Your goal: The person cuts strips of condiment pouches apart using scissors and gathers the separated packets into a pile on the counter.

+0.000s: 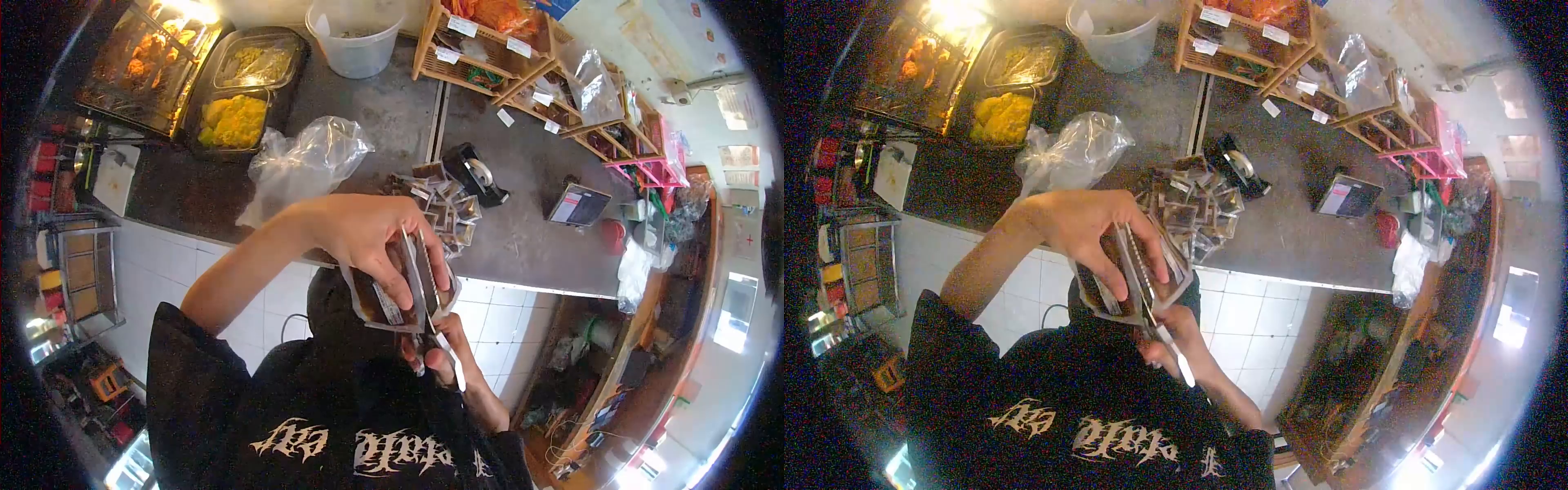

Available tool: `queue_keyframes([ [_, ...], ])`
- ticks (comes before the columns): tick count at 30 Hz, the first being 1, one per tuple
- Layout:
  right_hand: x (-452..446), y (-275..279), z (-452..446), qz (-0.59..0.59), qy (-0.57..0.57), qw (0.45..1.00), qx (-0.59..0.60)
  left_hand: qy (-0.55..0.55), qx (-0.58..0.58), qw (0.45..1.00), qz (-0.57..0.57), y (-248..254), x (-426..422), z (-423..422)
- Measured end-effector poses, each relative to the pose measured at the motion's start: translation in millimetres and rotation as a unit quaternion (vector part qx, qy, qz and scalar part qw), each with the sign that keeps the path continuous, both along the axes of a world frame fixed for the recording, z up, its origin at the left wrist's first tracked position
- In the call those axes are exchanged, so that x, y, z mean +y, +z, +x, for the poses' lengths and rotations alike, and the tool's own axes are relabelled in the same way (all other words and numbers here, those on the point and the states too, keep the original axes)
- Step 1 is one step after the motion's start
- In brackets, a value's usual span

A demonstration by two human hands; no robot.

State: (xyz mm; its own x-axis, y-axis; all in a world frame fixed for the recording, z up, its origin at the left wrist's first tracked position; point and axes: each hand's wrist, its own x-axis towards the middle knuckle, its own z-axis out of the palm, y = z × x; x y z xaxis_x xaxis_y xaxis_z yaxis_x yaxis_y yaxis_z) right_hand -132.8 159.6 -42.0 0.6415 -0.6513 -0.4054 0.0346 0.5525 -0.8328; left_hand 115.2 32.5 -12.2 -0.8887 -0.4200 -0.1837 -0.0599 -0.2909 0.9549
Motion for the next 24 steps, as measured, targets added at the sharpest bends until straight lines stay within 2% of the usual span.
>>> queue_keyframes([
  [3,-6,13,12,-0.002,-0.033,0.999,-0.023,-0.004,0.023,1.000,-0.015,-2,0,-6],
  [5,-6,10,15,-0.010,-0.043,0.999,0.005,-0.012,0.031,0.999,-0.008,-10,2,-9],
  [6,-9,10,16,-0.012,-0.055,0.998,0.012,-0.015,0.045,0.996,-0.077,-11,2,-14],
  [9,-17,10,14,-0.076,-0.101,0.992,0.006,0.033,0.042,0.997,0.048,-8,-7,-13],
  [10,-11,2,8,-0.103,-0.125,0.987,0.005,0.035,-0.027,0.999,0.018,3,-12,-9],
  [11,-5,-6,1,-0.130,-0.148,0.980,0.005,0.058,-0.004,0.995,-0.086,6,-16,-10],
  [13,-1,-18,6,-0.116,-0.282,0.952,-0.029,0.107,0.045,0.951,-0.287,10,-15,-13],
  [14,-4,-20,7,-0.066,-0.350,0.934,-0.039,0.093,0.004,0.947,-0.308,9,-11,-13],
  [15,-15,-13,14,-0.012,-0.418,0.907,-0.049,0.093,0.013,0.933,-0.348,7,-5,-15],
  [16,-26,-24,16,-0.077,-0.433,0.894,-0.087,0.092,0.022,0.917,-0.386,4,1,-17],
  [17,-40,-23,15,-0.079,-0.427,0.900,-0.037,0.091,0.031,0.902,-0.422,0,10,-19],
  [18,-54,-20,16,-0.080,-0.419,0.904,0.013,0.094,-0.017,0.892,-0.442,-5,23,-17],
  [19,-62,-3,20,-0.019,-0.395,0.918,-0.021,0.141,-0.025,0.919,-0.367,-9,35,-15],
  [21,-60,-11,18,-0.072,-0.357,0.931,0.040,0.236,-0.043,0.948,-0.208,-22,57,-12],
  [22,-60,-17,18,-0.099,-0.334,0.935,0.070,0.289,0.010,0.933,-0.216,-35,64,-10],
  [24,-54,-34,16,-0.203,-0.263,0.935,0.120,0.371,0.092,0.922,-0.069,-77,84,-21],
])
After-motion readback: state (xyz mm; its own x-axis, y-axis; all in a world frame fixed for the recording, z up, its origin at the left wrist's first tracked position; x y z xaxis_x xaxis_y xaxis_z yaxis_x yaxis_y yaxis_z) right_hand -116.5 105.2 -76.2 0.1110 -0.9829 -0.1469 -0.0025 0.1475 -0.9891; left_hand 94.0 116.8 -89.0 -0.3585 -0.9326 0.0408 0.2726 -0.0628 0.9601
